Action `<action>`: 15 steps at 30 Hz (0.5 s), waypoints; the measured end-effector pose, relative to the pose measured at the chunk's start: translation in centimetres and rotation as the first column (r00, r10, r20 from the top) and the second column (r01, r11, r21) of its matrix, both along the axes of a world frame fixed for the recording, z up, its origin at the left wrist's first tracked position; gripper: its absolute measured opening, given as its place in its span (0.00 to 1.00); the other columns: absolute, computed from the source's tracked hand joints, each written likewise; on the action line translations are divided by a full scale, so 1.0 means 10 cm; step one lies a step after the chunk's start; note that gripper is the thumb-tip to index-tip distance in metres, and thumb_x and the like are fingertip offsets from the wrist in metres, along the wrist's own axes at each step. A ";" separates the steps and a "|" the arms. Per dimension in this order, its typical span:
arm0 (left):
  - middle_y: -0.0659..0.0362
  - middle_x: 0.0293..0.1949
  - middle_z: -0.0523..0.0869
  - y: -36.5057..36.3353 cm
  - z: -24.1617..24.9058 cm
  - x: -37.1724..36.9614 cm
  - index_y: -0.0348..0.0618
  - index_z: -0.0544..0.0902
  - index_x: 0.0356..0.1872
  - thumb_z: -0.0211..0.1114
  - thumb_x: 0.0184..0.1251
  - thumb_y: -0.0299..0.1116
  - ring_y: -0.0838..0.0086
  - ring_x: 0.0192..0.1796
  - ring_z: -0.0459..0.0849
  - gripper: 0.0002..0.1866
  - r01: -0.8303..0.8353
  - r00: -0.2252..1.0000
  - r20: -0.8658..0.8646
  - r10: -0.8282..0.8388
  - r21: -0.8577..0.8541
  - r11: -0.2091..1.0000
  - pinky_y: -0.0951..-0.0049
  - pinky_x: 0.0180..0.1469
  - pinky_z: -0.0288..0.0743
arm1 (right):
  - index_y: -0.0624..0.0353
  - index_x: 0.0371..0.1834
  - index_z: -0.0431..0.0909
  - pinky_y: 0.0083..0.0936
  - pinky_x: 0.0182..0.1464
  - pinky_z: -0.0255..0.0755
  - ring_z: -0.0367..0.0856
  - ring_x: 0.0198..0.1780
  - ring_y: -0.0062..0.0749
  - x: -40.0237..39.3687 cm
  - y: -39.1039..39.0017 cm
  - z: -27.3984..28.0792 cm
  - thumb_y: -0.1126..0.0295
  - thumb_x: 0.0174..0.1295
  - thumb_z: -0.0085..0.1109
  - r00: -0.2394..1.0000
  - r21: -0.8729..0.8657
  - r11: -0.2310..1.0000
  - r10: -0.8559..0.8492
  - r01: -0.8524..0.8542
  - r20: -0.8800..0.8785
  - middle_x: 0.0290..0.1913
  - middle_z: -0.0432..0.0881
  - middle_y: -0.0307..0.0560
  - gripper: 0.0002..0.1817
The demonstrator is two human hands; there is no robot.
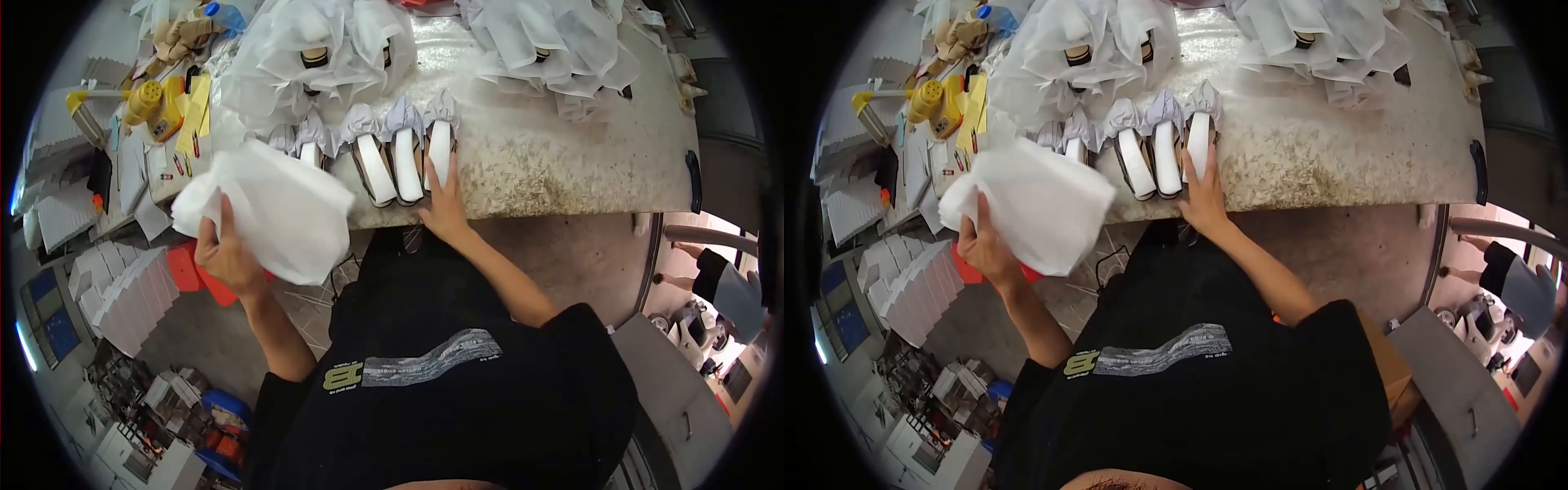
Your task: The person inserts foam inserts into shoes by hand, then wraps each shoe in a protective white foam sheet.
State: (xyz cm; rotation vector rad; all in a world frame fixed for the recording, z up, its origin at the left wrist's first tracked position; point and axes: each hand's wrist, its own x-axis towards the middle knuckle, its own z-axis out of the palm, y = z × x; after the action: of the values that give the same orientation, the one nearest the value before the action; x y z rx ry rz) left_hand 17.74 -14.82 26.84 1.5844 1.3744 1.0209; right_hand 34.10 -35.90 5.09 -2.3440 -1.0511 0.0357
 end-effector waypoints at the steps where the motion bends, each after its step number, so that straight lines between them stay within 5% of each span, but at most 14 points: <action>1: 0.53 0.47 0.88 0.01 -0.02 -0.01 0.27 0.82 0.54 0.64 0.70 0.29 0.79 0.43 0.82 0.17 -0.012 1.000 -0.005 0.012 -0.004 1.000 0.84 0.46 0.75 | 0.54 0.69 0.65 0.31 0.56 0.74 0.74 0.60 0.45 -0.01 -0.07 -0.14 0.77 0.51 0.66 1.000 -0.004 1.000 0.012 -0.012 -0.005 0.68 0.66 0.60 0.38; 5: 0.52 0.46 0.88 0.17 -0.08 0.02 0.25 0.81 0.54 0.65 0.70 0.29 0.77 0.44 0.83 0.18 0.105 0.974 0.204 -0.103 -0.001 0.994 0.82 0.48 0.76 | 0.51 0.76 0.57 0.33 0.63 0.70 0.68 0.69 0.48 0.42 -0.43 -0.59 0.76 0.49 0.68 0.918 0.229 0.971 0.150 -0.067 -0.368 0.72 0.61 0.62 0.47; 11: 0.49 0.46 0.88 0.36 -0.32 0.22 0.24 0.81 0.53 0.65 0.70 0.30 0.75 0.43 0.84 0.18 0.114 0.972 0.203 -0.121 0.045 0.992 0.81 0.48 0.77 | 0.54 0.74 0.63 0.37 0.67 0.67 0.71 0.67 0.50 0.48 -0.43 -0.08 0.78 0.51 0.66 0.988 -0.001 0.991 0.137 -0.137 -0.074 0.71 0.67 0.58 0.42; 15: 0.49 0.47 0.89 0.22 -0.23 0.39 0.28 0.82 0.54 0.66 0.69 0.30 0.75 0.44 0.85 0.17 0.074 0.997 -0.023 -0.071 0.122 0.990 0.80 0.48 0.77 | 0.55 0.71 0.69 0.34 0.63 0.70 0.74 0.64 0.45 0.65 -0.38 0.06 0.75 0.48 0.69 0.822 0.260 0.916 -0.117 0.307 -0.558 0.67 0.72 0.51 0.41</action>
State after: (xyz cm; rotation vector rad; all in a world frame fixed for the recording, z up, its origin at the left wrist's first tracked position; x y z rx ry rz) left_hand 21.61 -12.64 24.53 1.7256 1.2776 1.0669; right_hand 40.58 -39.67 5.65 -1.9470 -0.4634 0.3715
